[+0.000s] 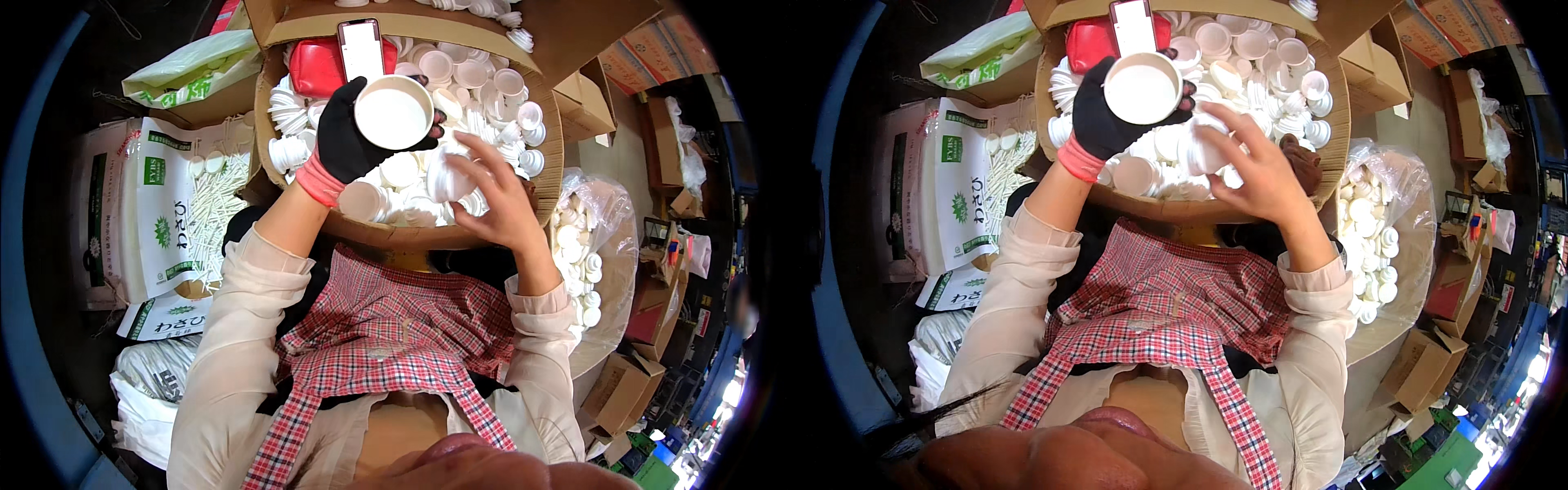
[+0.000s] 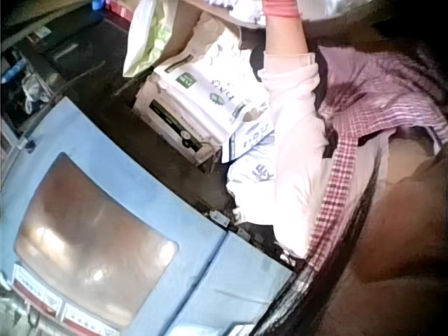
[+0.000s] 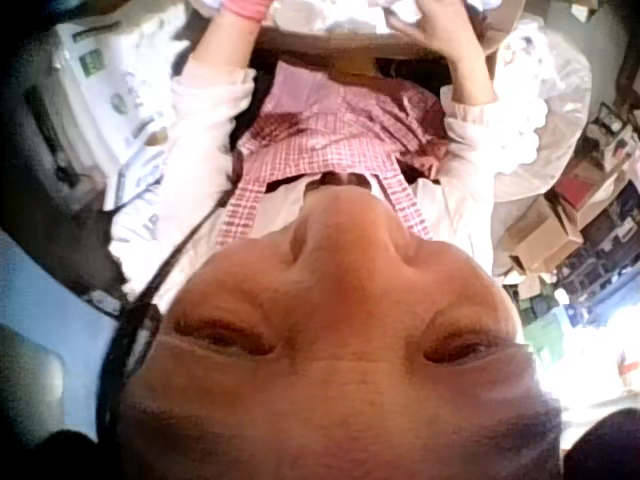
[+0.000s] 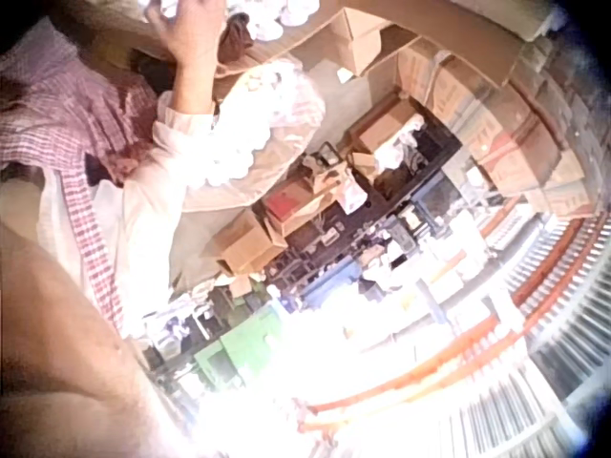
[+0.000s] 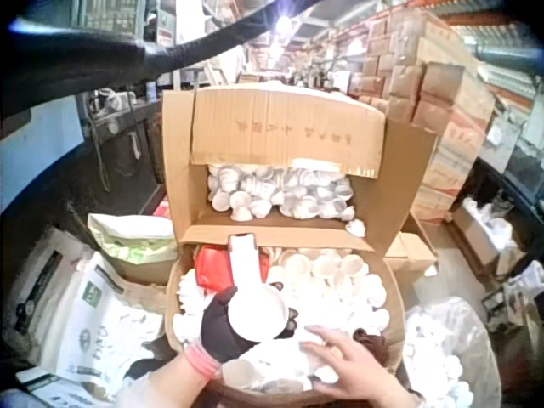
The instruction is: The person sits on the floor and repeatedly picks up white plastic cup bodies and lids from a cardboard box. They wipe the rim of each cup with a brown cloth and then screw the lid onto the cup body.
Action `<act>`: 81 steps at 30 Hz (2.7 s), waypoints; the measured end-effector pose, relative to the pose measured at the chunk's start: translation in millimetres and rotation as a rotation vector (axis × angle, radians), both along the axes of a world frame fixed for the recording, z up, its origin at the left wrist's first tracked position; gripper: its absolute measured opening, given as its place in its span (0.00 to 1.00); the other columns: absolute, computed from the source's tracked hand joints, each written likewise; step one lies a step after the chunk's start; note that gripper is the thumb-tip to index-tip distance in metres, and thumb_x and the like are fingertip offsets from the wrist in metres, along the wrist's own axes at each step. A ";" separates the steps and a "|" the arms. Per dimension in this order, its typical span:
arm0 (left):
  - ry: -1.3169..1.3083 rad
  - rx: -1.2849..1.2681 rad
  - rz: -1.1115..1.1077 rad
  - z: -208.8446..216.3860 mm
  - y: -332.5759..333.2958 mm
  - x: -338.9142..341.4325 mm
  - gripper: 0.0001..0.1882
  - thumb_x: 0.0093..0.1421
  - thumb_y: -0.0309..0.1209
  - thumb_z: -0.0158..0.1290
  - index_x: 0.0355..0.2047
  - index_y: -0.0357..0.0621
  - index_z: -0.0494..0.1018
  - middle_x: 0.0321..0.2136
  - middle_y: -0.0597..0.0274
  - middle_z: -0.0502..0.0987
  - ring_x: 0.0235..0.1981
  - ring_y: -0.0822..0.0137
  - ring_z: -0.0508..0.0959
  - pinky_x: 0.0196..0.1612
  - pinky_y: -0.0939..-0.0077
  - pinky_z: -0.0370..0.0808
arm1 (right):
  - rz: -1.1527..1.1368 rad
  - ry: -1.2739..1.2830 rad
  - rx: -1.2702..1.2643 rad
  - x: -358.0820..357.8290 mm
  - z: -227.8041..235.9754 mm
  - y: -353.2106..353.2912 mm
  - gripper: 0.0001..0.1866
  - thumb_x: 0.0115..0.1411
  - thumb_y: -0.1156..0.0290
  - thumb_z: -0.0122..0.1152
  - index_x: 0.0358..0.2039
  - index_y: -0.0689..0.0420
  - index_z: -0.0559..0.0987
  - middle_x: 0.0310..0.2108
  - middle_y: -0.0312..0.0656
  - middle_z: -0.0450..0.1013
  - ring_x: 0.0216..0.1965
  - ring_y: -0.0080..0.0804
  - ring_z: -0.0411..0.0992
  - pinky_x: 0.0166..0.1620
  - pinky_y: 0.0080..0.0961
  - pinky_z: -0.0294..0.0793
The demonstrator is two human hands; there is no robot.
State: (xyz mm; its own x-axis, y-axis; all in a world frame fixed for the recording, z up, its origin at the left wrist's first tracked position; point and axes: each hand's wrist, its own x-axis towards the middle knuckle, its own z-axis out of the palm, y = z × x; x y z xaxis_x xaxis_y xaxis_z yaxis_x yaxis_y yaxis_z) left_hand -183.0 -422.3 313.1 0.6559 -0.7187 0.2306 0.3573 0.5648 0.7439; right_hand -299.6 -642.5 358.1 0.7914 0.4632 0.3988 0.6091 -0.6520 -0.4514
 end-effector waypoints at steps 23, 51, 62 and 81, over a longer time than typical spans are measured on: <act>0.380 -0.227 -0.035 -13.3 -9.1 -8.4 0.38 0.63 0.63 0.32 0.65 0.52 0.52 0.56 0.38 0.65 0.55 0.37 0.68 0.49 0.45 0.74 | -0.005 0.573 1.094 8.8 -29.3 -13.8 0.38 0.46 0.74 0.67 0.59 0.55 0.65 0.55 0.42 0.63 0.56 0.34 0.63 0.57 0.31 0.64; -0.321 0.366 0.194 -17.6 -10.5 -31.8 0.30 0.70 0.48 0.31 0.62 0.38 0.57 0.57 0.54 0.66 0.57 0.61 0.69 0.58 0.64 0.69 | -0.217 -0.132 0.230 5.0 3.5 16.3 0.34 0.42 0.80 0.70 0.53 0.57 0.72 0.52 0.47 0.64 0.53 0.40 0.66 0.53 0.32 0.70; 0.273 0.025 -0.007 -16.2 -25.0 -43.7 0.28 0.68 0.48 0.40 0.60 0.41 0.60 0.52 0.56 0.71 0.50 0.64 0.75 0.49 0.70 0.77 | -0.104 0.054 0.221 4.7 -8.5 27.7 0.34 0.43 0.82 0.67 0.54 0.54 0.73 0.55 0.48 0.62 0.52 0.45 0.67 0.53 0.35 0.70; 0.129 0.164 0.042 -12.0 -17.6 -48.9 0.25 0.66 0.41 0.45 0.59 0.41 0.62 0.49 0.61 0.72 0.48 0.69 0.75 0.50 0.75 0.74 | -0.099 0.024 0.080 5.7 -8.8 28.3 0.36 0.40 0.86 0.67 0.54 0.55 0.75 0.55 0.45 0.64 0.56 0.43 0.66 0.57 0.34 0.69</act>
State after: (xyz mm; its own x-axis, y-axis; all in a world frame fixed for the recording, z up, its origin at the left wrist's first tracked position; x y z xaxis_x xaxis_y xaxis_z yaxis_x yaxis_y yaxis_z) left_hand -231.9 -439.9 301.1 0.7028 -0.7109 0.0253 0.4338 0.4565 0.7768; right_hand -293.9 -614.2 349.3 0.8412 0.3498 0.4123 0.5323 -0.6695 -0.5181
